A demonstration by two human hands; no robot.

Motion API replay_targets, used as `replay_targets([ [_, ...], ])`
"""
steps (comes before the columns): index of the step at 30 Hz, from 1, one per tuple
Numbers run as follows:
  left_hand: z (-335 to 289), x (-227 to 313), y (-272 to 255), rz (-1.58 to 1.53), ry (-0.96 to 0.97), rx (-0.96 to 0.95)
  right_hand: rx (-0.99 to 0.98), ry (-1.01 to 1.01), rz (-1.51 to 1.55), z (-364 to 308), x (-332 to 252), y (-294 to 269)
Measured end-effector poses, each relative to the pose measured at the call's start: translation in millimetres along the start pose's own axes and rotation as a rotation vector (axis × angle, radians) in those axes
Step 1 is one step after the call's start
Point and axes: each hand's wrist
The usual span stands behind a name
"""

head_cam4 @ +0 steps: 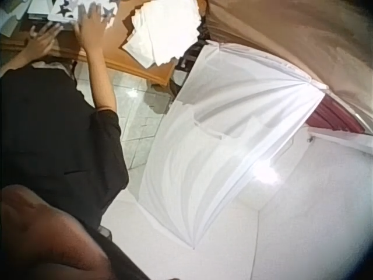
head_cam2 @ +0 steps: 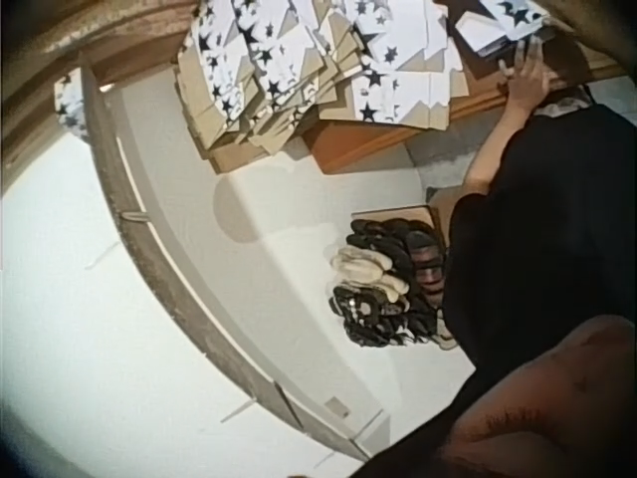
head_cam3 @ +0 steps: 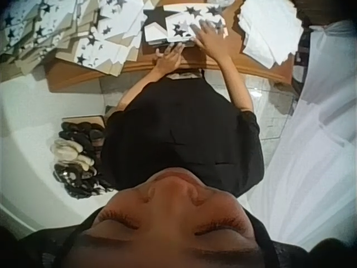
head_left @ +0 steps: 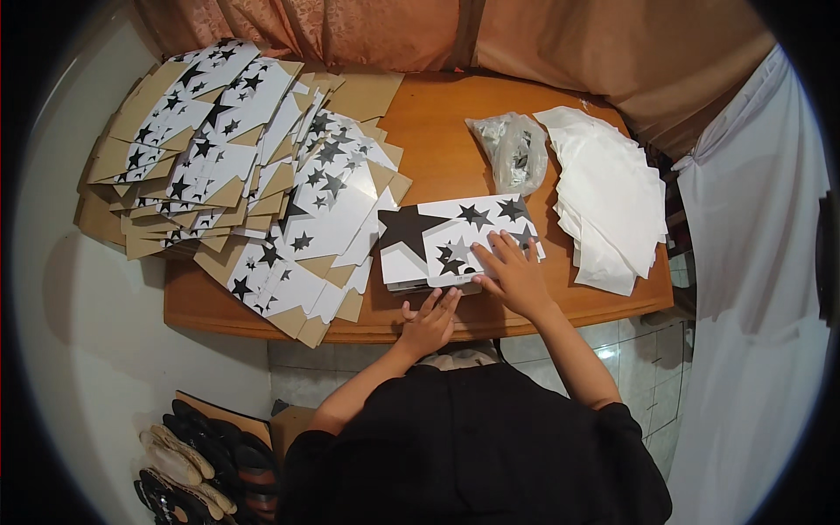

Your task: The recorder folds cardboard shoe boxes, lines them with paper, and places them on a shelf.

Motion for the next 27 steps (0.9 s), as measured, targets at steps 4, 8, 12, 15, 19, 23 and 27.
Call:
replay_targets([
  [4,-0.5,1.6,0.3,0.008,0.016,-0.001,0.194,-0.111,-0.005,-8.4,8.0,23.9],
  [8,-2.8,0.0,-1.1,-0.044,-0.003,-0.057,0.261,-0.165,-0.009,-11.6,7.4,26.7],
  [12,2.5,-5.4,-5.5,-0.061,-0.004,-0.049,0.269,-0.145,0.067,-14.2,8.7,23.4],
  [15,12.8,-11.8,-8.5,-0.034,-0.045,-0.005,0.246,-0.158,0.1,-17.4,11.8,25.2],
  [19,36.9,-13.6,-22.4,-0.049,-0.126,0.046,0.253,-0.179,0.09,-17.5,10.9,30.7],
  [23,79.0,-26.3,-43.9,-0.15,-0.182,-0.07,0.244,-0.17,0.109,-18.4,12.0,30.5],
  [27,89.0,-40.4,-48.6,-0.22,-0.192,-0.176,0.201,-0.116,0.278,-21.4,23.0,23.3],
])
Point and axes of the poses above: each hand's wrist, its own z-axis towards the middle knuckle, its own y-axis out of the palm, x = y × z, and after that the axes turned 14 degrees about x, right-handed
